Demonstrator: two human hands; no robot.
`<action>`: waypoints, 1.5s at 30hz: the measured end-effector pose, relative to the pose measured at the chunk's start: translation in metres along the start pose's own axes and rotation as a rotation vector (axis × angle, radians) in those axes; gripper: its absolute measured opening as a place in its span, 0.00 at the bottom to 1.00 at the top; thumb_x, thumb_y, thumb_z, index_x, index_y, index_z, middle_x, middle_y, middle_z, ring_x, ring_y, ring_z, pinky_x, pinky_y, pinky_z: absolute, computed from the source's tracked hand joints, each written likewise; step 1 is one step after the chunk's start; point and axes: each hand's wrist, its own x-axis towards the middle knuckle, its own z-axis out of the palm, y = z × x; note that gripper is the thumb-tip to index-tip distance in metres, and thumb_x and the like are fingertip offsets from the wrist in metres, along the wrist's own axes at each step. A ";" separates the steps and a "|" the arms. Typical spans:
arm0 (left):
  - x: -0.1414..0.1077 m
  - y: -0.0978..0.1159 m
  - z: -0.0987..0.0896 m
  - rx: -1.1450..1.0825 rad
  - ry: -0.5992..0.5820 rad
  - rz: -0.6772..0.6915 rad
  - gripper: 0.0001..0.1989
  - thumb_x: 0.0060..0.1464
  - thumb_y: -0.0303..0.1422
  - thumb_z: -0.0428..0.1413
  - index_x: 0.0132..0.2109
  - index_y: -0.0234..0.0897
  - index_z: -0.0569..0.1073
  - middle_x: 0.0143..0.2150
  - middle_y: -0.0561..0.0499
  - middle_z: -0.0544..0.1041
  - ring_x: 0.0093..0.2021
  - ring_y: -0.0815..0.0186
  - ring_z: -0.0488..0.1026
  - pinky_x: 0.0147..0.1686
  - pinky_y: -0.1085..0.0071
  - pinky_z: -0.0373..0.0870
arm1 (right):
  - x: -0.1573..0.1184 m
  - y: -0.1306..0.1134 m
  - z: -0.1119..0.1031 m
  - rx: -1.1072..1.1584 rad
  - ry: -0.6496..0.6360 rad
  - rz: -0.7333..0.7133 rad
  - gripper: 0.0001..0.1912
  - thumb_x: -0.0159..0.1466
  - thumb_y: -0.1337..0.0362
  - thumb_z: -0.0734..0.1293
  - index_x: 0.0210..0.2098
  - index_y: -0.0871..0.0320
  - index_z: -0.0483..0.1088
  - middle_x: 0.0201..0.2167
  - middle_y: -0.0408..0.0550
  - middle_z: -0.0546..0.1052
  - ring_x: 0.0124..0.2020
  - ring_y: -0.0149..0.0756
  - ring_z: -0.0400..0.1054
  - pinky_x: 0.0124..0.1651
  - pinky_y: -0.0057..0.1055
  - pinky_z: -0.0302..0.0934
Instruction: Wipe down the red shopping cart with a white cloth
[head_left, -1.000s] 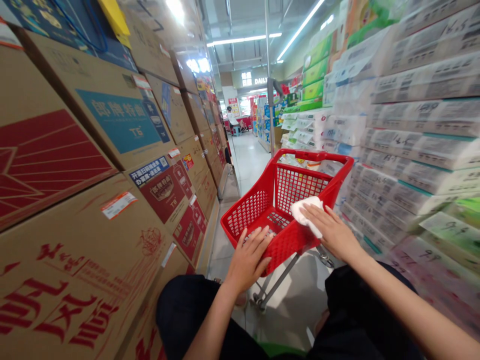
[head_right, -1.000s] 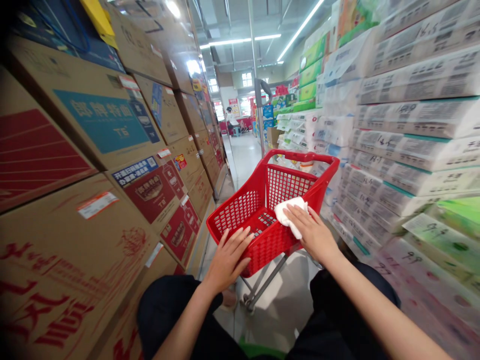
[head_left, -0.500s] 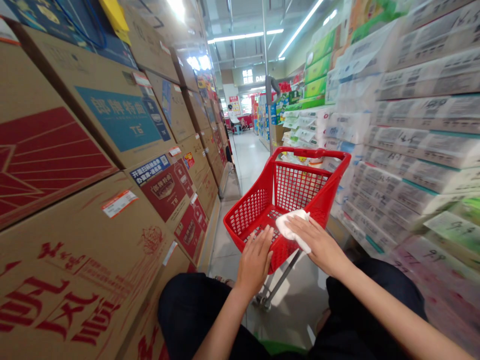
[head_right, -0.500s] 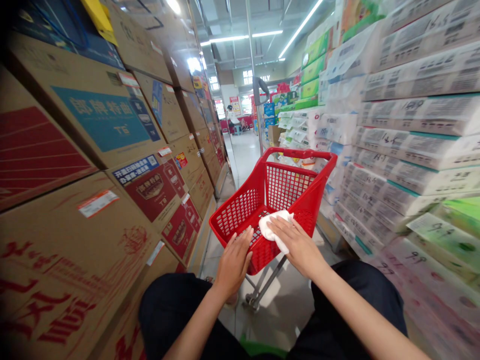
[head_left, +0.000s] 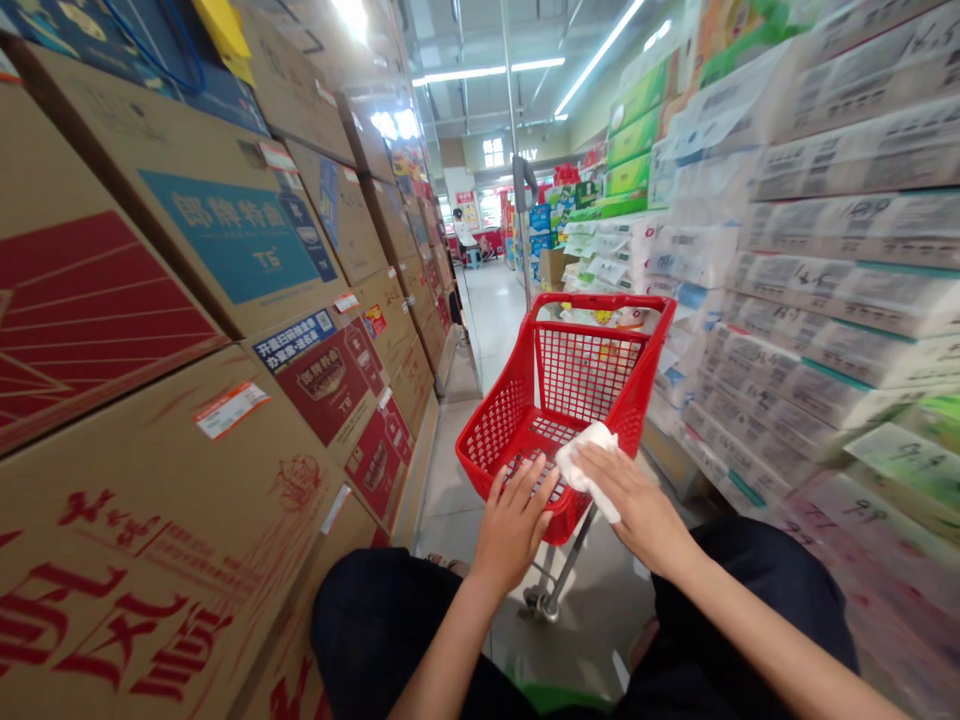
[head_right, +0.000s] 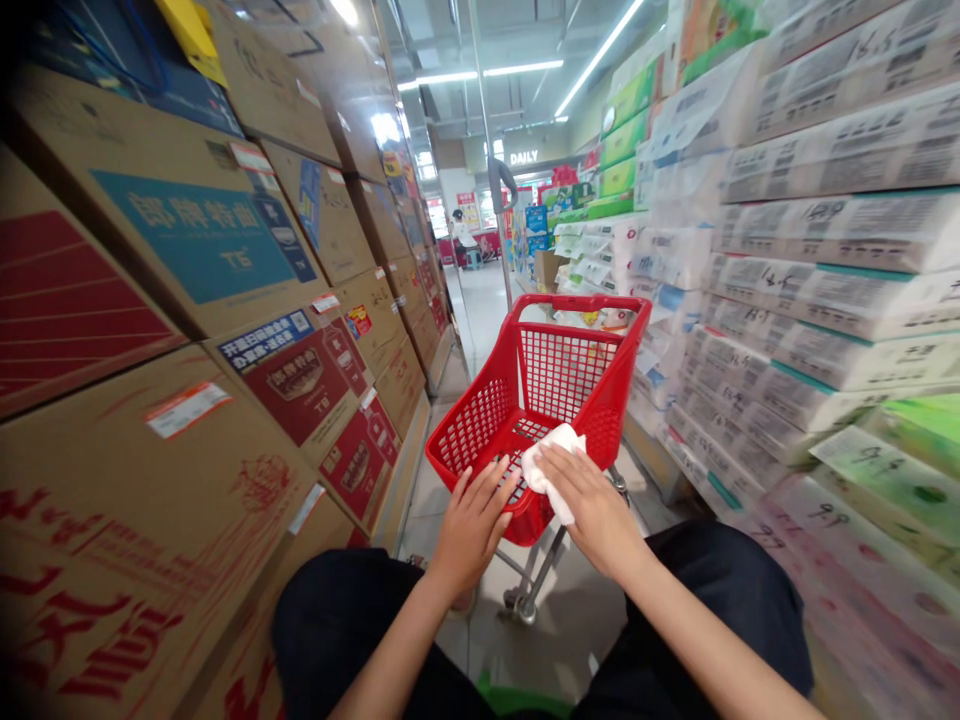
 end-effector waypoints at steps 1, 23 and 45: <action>0.000 -0.004 -0.002 -0.005 -0.021 0.033 0.29 0.70 0.34 0.48 0.74 0.46 0.53 0.76 0.52 0.54 0.74 0.62 0.52 0.73 0.54 0.50 | -0.001 0.002 -0.002 -0.008 -0.007 -0.012 0.48 0.57 0.79 0.57 0.75 0.52 0.43 0.73 0.47 0.56 0.74 0.38 0.45 0.75 0.52 0.42; 0.007 -0.024 -0.003 -0.073 -0.034 -0.053 0.26 0.70 0.38 0.50 0.72 0.51 0.57 0.71 0.53 0.64 0.67 0.59 0.62 0.72 0.48 0.51 | -0.040 -0.006 -0.007 -0.114 0.037 0.107 0.37 0.70 0.66 0.59 0.75 0.49 0.43 0.72 0.46 0.59 0.73 0.42 0.50 0.74 0.53 0.46; 0.020 -0.008 0.004 -0.096 -0.023 0.036 0.30 0.66 0.30 0.52 0.72 0.45 0.56 0.74 0.50 0.58 0.75 0.60 0.51 0.74 0.50 0.49 | -0.061 0.001 -0.010 -0.241 0.074 0.293 0.39 0.70 0.64 0.59 0.76 0.47 0.38 0.77 0.47 0.41 0.75 0.50 0.41 0.73 0.55 0.47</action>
